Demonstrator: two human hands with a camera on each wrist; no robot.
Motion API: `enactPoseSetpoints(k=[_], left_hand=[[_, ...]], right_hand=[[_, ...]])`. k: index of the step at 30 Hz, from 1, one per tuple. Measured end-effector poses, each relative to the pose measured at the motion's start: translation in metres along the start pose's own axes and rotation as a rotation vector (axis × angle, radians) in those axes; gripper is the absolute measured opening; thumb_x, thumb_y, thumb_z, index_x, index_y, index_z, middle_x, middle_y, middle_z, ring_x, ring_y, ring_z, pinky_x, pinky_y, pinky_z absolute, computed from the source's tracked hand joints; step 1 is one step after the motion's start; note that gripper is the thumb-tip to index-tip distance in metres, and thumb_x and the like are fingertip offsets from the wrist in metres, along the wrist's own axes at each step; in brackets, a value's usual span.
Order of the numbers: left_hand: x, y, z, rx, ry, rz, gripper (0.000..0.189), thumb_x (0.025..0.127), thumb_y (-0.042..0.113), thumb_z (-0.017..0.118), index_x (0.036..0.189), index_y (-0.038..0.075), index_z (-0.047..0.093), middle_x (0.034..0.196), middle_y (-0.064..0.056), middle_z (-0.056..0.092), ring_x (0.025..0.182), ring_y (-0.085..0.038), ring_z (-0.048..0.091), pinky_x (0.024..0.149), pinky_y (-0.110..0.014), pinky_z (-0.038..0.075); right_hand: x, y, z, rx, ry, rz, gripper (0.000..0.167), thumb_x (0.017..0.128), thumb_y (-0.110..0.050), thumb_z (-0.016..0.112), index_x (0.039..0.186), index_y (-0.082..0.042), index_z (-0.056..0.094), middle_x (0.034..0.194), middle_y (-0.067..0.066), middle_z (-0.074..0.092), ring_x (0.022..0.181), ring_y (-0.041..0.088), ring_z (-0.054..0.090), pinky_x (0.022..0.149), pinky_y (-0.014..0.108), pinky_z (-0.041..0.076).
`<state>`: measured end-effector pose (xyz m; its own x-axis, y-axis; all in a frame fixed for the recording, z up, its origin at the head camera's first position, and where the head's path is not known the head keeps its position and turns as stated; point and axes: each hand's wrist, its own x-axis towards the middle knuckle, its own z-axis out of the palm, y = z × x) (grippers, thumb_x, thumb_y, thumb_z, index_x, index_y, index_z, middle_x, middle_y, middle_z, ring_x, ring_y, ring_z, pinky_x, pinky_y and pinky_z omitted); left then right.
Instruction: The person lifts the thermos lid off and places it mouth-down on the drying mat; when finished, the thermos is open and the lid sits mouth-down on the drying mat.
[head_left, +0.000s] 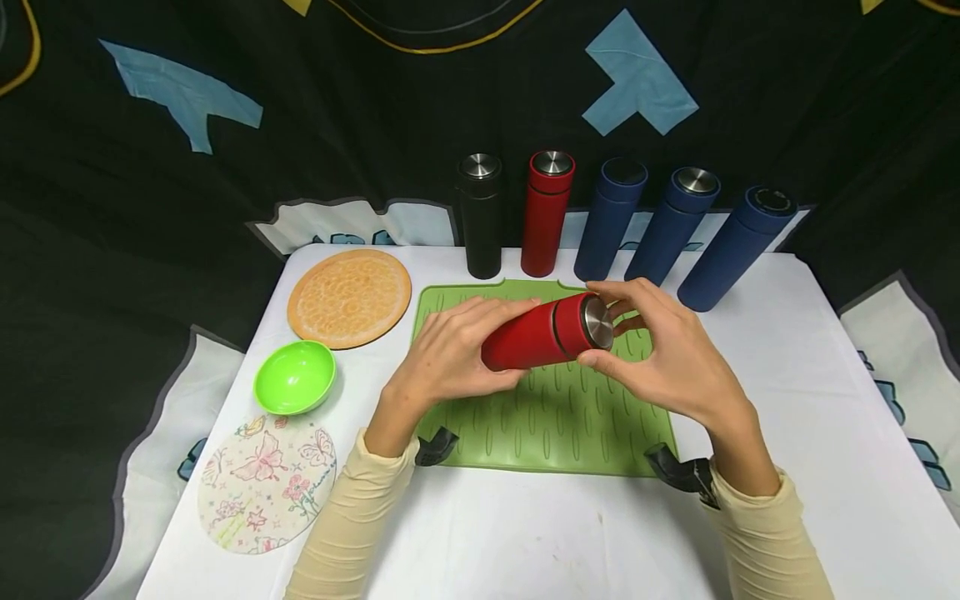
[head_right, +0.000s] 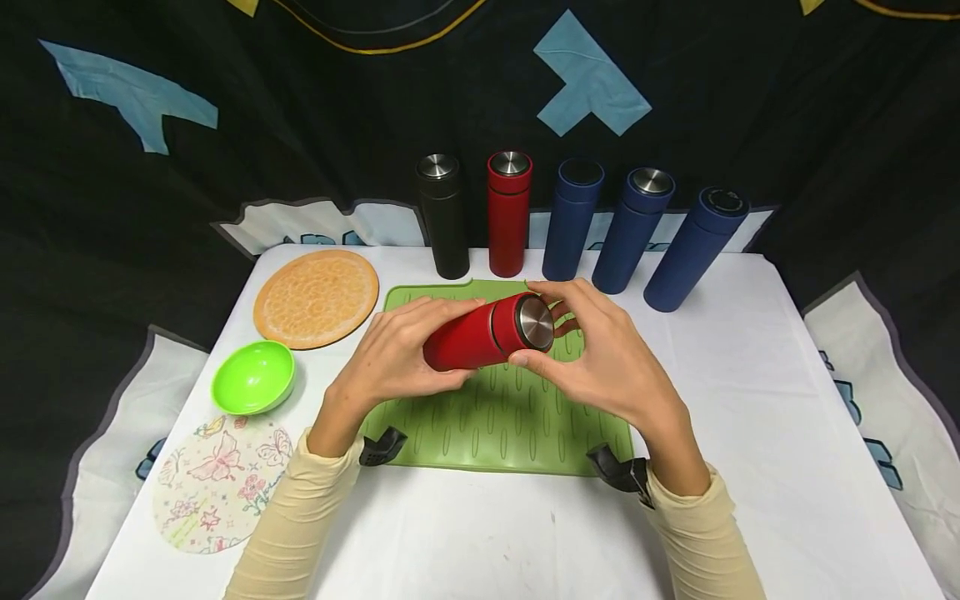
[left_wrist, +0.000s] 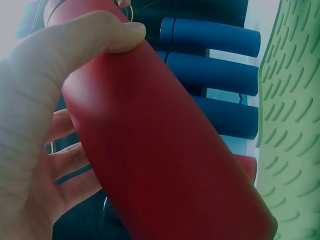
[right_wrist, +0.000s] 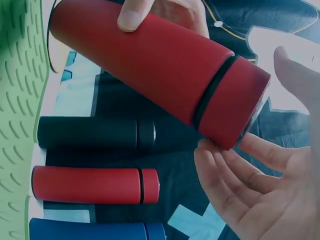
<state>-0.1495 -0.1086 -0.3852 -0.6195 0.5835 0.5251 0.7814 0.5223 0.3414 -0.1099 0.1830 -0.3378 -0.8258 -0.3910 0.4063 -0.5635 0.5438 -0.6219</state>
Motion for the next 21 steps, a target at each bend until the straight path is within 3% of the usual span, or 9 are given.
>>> enactPoseSetpoints(k=[3, 10, 13, 17, 21], left_hand=[[0.0002, -0.0004, 0.001, -0.008, -0.004, 0.0, 0.07, 0.079, 0.033, 0.089, 0.145, 0.021, 0.067, 0.116, 0.0, 0.077, 0.098, -0.017, 0.068, 0.072, -0.034, 0.059], [-0.0012, -0.002, 0.0017, -0.027, -0.019, -0.012, 0.072, 0.077, 0.032, 0.091, 0.144, 0.02, 0.067, 0.116, -0.001, 0.076, 0.097, -0.017, 0.067, 0.072, -0.033, 0.059], [-0.0017, -0.0024, 0.002, -0.027, -0.018, -0.014, 0.072, 0.077, 0.033, 0.091, 0.144, 0.02, 0.067, 0.115, -0.001, 0.076, 0.097, -0.016, 0.067, 0.071, -0.033, 0.059], [-0.0016, -0.0024, 0.0027, -0.023, -0.019, -0.015, 0.072, 0.077, 0.033, 0.091, 0.143, 0.021, 0.067, 0.114, 0.0, 0.077, 0.095, -0.016, 0.067, 0.069, -0.032, 0.059], [-0.0009, -0.0025, 0.0032, -0.019, -0.026, -0.013, 0.072, 0.077, 0.032, 0.091, 0.144, 0.021, 0.067, 0.113, 0.0, 0.076, 0.094, -0.016, 0.066, 0.069, -0.032, 0.059]], right_hand=[[0.0003, 0.0004, 0.0011, -0.001, 0.006, -0.013, 0.069, 0.086, -0.017, 0.092, 0.148, -0.013, 0.063, 0.123, 0.001, 0.068, 0.103, 0.014, 0.068, 0.086, 0.018, 0.058], [-0.0009, 0.0066, 0.0004, 0.019, -0.03, -0.165, 0.08, 0.082, -0.006, 0.088, 0.155, -0.01, 0.057, 0.15, 0.007, 0.06, 0.111, 0.014, 0.067, 0.094, 0.018, 0.055], [-0.001, 0.0069, 0.0017, -0.01, -0.011, -0.125, 0.085, 0.081, -0.014, 0.093, 0.157, -0.011, 0.055, 0.145, 0.006, 0.061, 0.116, 0.016, 0.066, 0.093, 0.02, 0.056], [0.0, 0.0069, 0.0039, -0.06, 0.011, -0.054, 0.077, 0.083, -0.022, 0.094, 0.152, -0.013, 0.06, 0.126, 0.002, 0.066, 0.106, 0.013, 0.068, 0.084, 0.025, 0.061], [0.0003, 0.008, 0.0049, -0.064, 0.005, -0.063, 0.069, 0.086, -0.022, 0.091, 0.149, -0.014, 0.064, 0.121, 0.0, 0.067, 0.097, 0.011, 0.069, 0.082, 0.025, 0.061]])
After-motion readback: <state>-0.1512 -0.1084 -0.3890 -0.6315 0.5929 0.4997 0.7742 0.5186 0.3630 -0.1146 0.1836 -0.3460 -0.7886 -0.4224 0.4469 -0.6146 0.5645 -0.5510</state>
